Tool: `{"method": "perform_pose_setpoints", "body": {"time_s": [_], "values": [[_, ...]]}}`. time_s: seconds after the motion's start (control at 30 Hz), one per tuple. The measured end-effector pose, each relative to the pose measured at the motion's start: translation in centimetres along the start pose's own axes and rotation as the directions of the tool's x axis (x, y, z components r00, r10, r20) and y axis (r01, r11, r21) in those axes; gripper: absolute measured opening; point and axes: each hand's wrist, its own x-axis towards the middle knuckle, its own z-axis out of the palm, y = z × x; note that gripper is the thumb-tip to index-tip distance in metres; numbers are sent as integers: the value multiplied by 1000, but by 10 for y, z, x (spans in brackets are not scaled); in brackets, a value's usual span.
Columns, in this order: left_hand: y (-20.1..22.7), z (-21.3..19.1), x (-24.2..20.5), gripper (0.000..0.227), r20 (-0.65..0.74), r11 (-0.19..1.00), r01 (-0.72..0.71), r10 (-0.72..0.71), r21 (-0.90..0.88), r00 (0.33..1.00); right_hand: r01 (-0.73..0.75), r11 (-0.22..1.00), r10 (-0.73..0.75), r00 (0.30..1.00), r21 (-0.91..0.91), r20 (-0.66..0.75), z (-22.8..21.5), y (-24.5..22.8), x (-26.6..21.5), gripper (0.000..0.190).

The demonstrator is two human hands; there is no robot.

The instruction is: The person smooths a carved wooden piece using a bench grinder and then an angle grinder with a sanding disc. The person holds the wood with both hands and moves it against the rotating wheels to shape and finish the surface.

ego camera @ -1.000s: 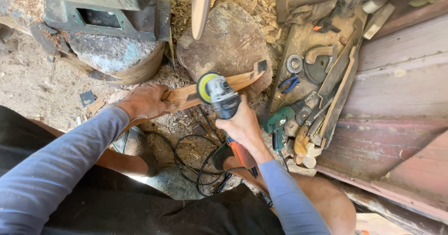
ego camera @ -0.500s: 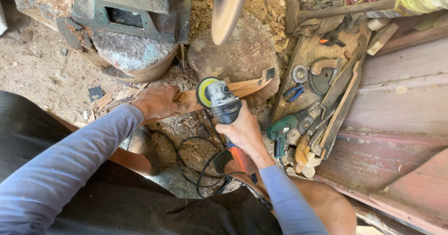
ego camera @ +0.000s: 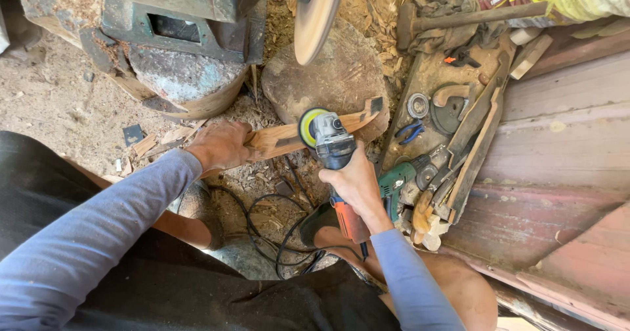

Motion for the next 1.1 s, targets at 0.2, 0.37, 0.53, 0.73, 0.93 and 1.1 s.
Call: {"method": "perform_pose_setpoints", "body": {"time_s": [0.2, 0.37, 0.53, 0.73, 0.93, 1.1], "values": [[4, -6, -9, 44, -18, 999, -7, 7, 32, 1000, 65, 997, -63, 997, -42, 46, 17, 0, -6, 73], [2, -5, -5, 48, -12, 997, 25, -24, 69, 1000, -64, 998, 64, 997, -9, 48, 0, 12, 5, 83], [-7, 3, 3, 53, -46, 999, -24, 26, 24, 999, 8, 1000, -9, 998, -16, -65, -6, 26, 19, 76], [-16, 8, 10, 56, -16, 1000, -12, 12, 1, 1000, -38, 996, 52, 982, 76, -183, -22, 39, 38, 66], [-13, 8, 6, 51, -30, 1000, -26, 27, 17, 999, -83, 993, 86, 996, 81, -33, -11, 26, 21, 75], [-8, 3, 5, 51, 13, 998, 30, -31, 57, 999, -25, 998, 23, 999, -59, -35, 2, 23, 10, 83]]}}
